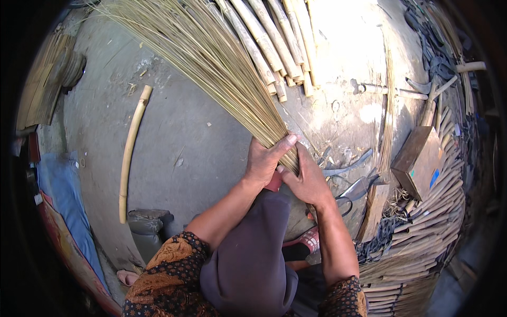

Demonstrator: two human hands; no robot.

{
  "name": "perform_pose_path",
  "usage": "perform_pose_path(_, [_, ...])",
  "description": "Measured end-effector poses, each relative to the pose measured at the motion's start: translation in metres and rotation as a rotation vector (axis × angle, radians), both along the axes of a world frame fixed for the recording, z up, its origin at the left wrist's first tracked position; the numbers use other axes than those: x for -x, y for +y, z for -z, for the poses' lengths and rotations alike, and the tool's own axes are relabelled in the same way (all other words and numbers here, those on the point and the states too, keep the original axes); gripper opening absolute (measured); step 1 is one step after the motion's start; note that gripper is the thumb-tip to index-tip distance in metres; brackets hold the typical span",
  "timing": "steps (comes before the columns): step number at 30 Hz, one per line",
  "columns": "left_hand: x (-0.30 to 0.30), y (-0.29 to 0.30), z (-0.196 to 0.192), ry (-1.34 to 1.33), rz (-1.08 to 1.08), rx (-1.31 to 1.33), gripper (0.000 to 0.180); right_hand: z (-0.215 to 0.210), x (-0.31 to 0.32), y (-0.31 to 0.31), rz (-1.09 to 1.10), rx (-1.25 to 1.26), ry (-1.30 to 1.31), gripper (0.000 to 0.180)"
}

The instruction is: The person assembles a broom by gathering dried plant fibers, aligning them, and securing them to a bamboo handle using a knife and strips of rubber. The finished broom is placed with others nearby.

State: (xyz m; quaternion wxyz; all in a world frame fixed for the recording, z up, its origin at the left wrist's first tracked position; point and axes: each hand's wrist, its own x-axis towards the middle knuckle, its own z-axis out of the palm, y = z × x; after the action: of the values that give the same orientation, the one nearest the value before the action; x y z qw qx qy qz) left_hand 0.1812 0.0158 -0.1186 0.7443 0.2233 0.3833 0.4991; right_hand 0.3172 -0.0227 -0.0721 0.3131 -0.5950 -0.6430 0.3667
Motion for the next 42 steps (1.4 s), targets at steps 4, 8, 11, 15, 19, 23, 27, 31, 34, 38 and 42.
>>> perform_pose_path(4, [0.002, -0.004, -0.004, -0.061, 0.057, -0.035, 0.071, -0.002, -0.003, 0.006, -0.032, 0.31, 0.018, 0.06])
perform_pose_path(8, [0.001, -0.006, -0.006, -0.075, 0.054, -0.024, 0.075, -0.003, -0.003, 0.011, -0.053, 0.455, 0.006, 0.06])
perform_pose_path(11, [0.004, -0.005, -0.007, -0.042, 0.073, 0.034, 0.073, -0.002, -0.002, 0.01, -0.023, 0.439, -0.031, 0.059])
perform_pose_path(15, [0.011, -0.004, -0.011, -0.057, 0.151, -0.01, 0.067, 0.0, -0.003, 0.012, -0.14, 0.301, 0.169, 0.053])
perform_pose_path(19, [0.006, -0.006, -0.015, -0.037, 0.061, -0.016, 0.06, -0.003, 0.0, 0.018, -0.098, 0.534, 0.073, 0.058])
perform_pose_path(23, [0.002, -0.005, -0.013, 0.085, -0.065, 0.081, 0.061, -0.007, 0.014, 0.015, 0.054, 0.58, -0.121, 0.065])
perform_pose_path(27, [0.006, -0.003, -0.011, 0.079, 0.012, 0.134, 0.065, -0.004, 0.007, 0.013, -0.028, 0.509, 0.002, 0.062])
perform_pose_path(31, [0.004, -0.006, -0.012, -0.008, -0.047, 0.006, 0.055, 0.002, -0.009, 0.021, -0.169, 0.608, 0.204, 0.064])
perform_pose_path(34, [0.002, -0.005, -0.013, -0.063, -0.02, 0.055, 0.051, 0.001, -0.009, 0.022, -0.173, 0.644, 0.224, 0.062])
perform_pose_path(38, [0.003, 0.0, -0.008, 0.037, 0.005, 0.081, 0.056, -0.002, 0.009, 0.011, 0.004, 0.455, -0.109, 0.059])
perform_pose_path(42, [-0.001, -0.001, -0.001, 0.069, 0.0, 0.053, 0.047, 0.005, 0.011, 0.007, 0.093, 0.509, -0.039, 0.057])
